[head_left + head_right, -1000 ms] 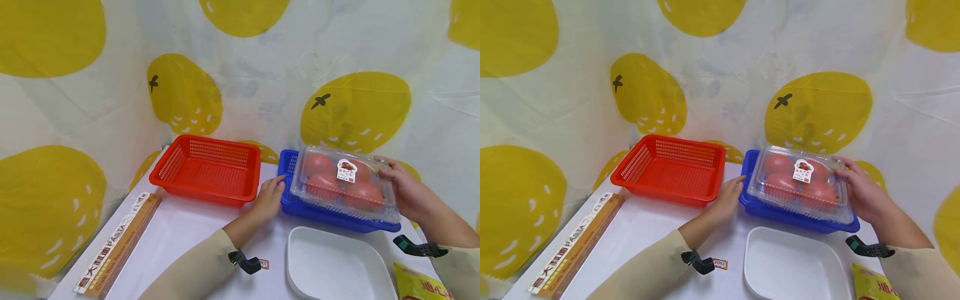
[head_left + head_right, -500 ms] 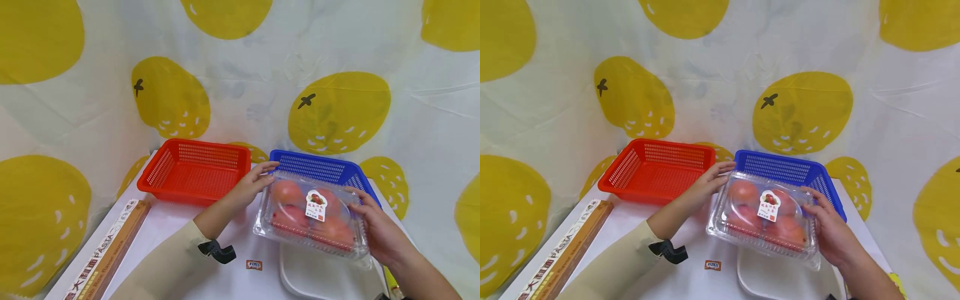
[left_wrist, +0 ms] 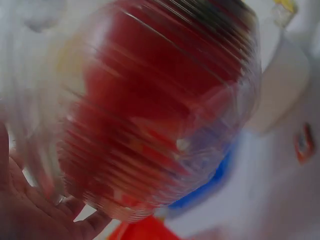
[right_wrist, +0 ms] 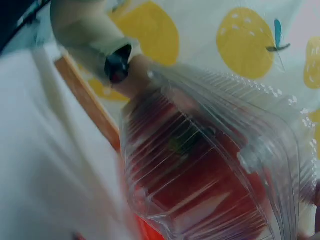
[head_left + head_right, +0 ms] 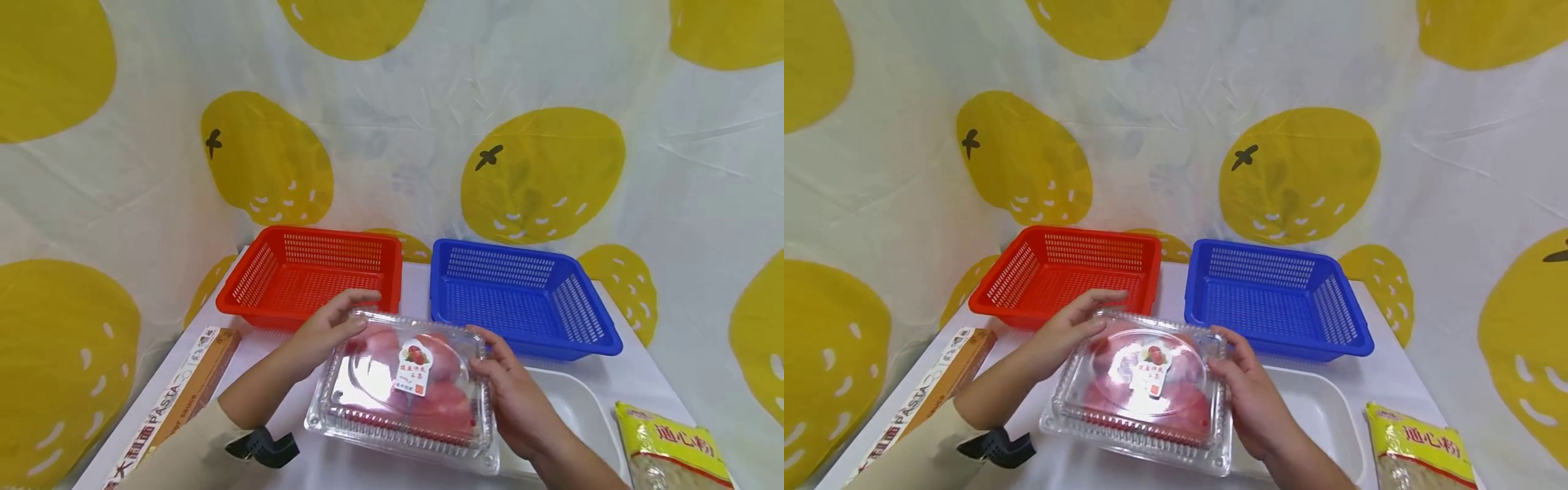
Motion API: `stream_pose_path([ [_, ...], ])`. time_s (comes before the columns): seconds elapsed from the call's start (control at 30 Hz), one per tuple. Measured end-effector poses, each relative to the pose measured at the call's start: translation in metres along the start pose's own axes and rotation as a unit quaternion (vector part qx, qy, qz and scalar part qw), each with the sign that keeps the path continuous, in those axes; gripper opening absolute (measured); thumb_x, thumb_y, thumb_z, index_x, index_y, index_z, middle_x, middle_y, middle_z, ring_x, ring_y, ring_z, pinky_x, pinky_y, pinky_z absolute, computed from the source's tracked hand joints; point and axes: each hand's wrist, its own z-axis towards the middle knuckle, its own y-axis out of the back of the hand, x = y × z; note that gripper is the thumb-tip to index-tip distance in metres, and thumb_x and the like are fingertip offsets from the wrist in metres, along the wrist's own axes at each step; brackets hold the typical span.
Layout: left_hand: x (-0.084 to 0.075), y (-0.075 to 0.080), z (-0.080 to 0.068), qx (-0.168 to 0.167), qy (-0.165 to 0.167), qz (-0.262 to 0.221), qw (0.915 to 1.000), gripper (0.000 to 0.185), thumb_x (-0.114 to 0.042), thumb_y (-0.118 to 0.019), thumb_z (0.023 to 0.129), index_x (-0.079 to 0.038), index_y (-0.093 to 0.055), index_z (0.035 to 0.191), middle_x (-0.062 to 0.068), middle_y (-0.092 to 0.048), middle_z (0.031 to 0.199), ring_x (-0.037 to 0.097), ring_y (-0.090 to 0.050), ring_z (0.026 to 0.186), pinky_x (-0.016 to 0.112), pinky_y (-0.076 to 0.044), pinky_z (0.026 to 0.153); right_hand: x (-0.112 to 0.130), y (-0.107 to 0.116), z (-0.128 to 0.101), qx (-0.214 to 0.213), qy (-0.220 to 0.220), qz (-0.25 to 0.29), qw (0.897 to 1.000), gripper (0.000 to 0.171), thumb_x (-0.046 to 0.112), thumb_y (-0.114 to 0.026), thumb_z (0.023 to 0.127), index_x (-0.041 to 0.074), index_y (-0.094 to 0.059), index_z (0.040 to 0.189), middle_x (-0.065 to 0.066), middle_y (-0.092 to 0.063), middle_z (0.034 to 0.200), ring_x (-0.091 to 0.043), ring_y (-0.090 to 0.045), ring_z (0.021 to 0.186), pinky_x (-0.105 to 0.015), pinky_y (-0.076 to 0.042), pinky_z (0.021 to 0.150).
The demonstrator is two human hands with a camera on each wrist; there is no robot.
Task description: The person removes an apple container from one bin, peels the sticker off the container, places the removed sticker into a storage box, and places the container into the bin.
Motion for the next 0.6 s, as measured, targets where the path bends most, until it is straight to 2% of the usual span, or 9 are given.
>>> stream_pose_path([
  [0.1,0.01,0.018,-0.026,-0.016,0.004,0.019,0.9997,0.052,-0.022,-0.067,0.105,-0.015,-0.051,0.154,0.012,-0.048,0.159,0.038,-0.047,0.143,0.046,-0.057,0.103,-0.015,-0.025,0.003,0.017,-0.014,0.023,0.999,0.05,0.009,-0.052,0.106,0.02,-0.041,0.154,-0.009,-0.054,0.136,-0.022,-0.066,0.106,-0.039,-0.061,0.084],
  [0.23,0.026,0.038,-0.059,-0.041,-0.005,0.035,0.9985,0.045,-0.018,-0.064,0.106,-0.011,-0.054,0.15,0.014,-0.043,0.164,0.033,-0.036,0.151,0.038,-0.053,0.107,-0.038,-0.053,0.007,0.043,-0.032,0.047,0.997,0.054,0.01,-0.055,0.106,0.017,-0.038,0.157,-0.013,-0.047,0.141,-0.022,-0.064,0.108,-0.037,-0.06,0.086],
  [0.3,0.032,0.045,-0.075,-0.045,-0.012,0.032,0.9984,0.043,-0.014,-0.061,0.108,-0.01,-0.054,0.149,0.013,-0.043,0.165,0.029,-0.038,0.15,0.035,-0.054,0.106,-0.049,-0.064,0.009,0.055,-0.039,0.057,0.996,0.055,0.011,-0.055,0.106,0.016,-0.038,0.158,-0.013,-0.046,0.142,-0.022,-0.064,0.109,-0.036,-0.059,0.087],
  [0.4,0.042,0.056,-0.094,-0.053,-0.021,0.034,0.9978,0.043,-0.009,-0.057,0.109,-0.009,-0.053,0.152,0.006,-0.051,0.16,0.019,-0.048,0.144,0.03,-0.053,0.106,-0.064,-0.08,0.012,0.067,-0.045,0.073,0.994,0.058,0.01,-0.056,0.105,0.013,-0.035,0.159,-0.014,-0.047,0.143,-0.022,-0.064,0.111,-0.037,-0.06,0.09],
  [0.47,0.048,0.062,-0.104,-0.057,-0.024,0.043,0.9971,0.044,-0.007,-0.056,0.109,-0.005,-0.052,0.153,0.002,-0.056,0.155,0.015,-0.055,0.136,0.029,-0.054,0.104,-0.074,-0.088,0.013,0.067,-0.045,0.078,0.994,0.06,0.009,-0.057,0.103,0.012,-0.036,0.159,-0.015,-0.048,0.144,-0.022,-0.065,0.112,-0.036,-0.06,0.09],
  [0.6,0.064,0.075,-0.119,-0.068,-0.032,0.058,0.9955,0.043,-0.002,-0.056,0.108,0.005,-0.051,0.15,-0.001,-0.063,0.148,0.01,-0.06,0.13,0.025,-0.053,0.103,-0.094,-0.102,0.018,0.058,-0.036,0.068,0.995,0.063,0.005,-0.06,0.099,0.009,-0.038,0.158,-0.016,-0.052,0.143,-0.021,-0.065,0.111,-0.033,-0.06,0.087],
])
